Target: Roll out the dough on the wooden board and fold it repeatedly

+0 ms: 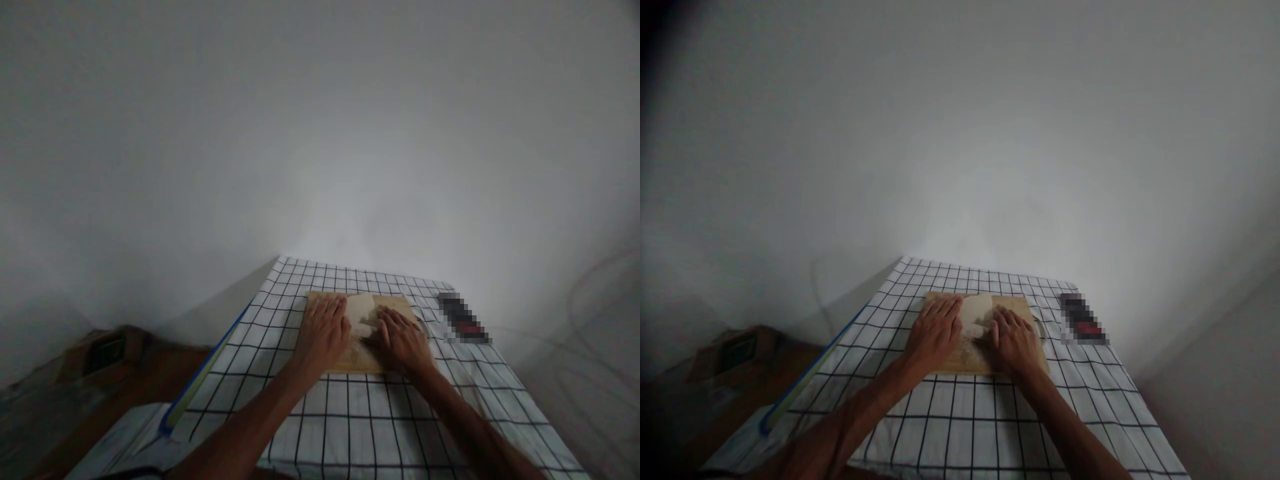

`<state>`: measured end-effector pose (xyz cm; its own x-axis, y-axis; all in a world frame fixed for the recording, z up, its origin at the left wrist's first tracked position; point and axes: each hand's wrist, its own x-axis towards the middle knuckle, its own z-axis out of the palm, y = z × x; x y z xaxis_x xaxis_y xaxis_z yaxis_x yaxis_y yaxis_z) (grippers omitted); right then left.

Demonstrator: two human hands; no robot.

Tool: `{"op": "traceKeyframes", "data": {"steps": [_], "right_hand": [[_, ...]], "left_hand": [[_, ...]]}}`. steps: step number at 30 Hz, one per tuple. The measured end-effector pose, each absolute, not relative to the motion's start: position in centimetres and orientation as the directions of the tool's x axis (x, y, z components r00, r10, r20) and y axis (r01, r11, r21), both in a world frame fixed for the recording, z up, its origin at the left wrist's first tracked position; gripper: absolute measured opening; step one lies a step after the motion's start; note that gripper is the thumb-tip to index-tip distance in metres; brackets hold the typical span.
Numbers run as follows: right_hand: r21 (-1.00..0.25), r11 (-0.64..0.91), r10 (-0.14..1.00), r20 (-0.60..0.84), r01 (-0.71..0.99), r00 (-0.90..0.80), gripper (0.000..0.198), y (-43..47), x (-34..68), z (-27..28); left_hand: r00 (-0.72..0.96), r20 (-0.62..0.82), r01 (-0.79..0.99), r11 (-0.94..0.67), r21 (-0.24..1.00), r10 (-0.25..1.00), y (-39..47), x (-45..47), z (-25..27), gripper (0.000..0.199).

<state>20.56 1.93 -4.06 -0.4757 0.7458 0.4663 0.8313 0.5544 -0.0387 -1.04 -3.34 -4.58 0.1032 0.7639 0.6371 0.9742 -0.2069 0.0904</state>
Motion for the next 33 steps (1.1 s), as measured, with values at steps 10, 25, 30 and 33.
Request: {"op": "traceKeyframes", "data": {"steps": [10, 25, 30, 33], "right_hand": [[-0.048, 0.564, 0.678, 0.597, 0.825, -0.428, 0.038, -2.7, 21.0, -5.1], [-0.096, 0.537, 0.800, 0.371, 0.838, -0.470, 0.041, 4.5, 20.0, -0.2], [-0.089, 0.620, 0.762, 0.304, 0.780, -0.571, 0.036, 9.7, 19.4, -0.3], [-0.124, 0.654, 0.741, 0.303, 0.746, -0.599, 0.042, 10.5, 19.2, -1.6]], "left_hand": [[0.187, 0.641, 0.976, -0.212, -0.038, 0.745, -8.5, -1.4, -4.4, 0.041], [-0.139, 0.485, 0.958, -0.007, 0.287, 0.863, -3.6, -1.0, -3.6, 0.036], [-0.281, 0.362, 0.855, 0.060, 0.515, 0.889, 3.0, -2.3, -0.9, 0.043], [-0.395, 0.274, 0.544, -0.018, 0.839, 0.877, 7.0, -4.0, 2.4, 0.033]]}}
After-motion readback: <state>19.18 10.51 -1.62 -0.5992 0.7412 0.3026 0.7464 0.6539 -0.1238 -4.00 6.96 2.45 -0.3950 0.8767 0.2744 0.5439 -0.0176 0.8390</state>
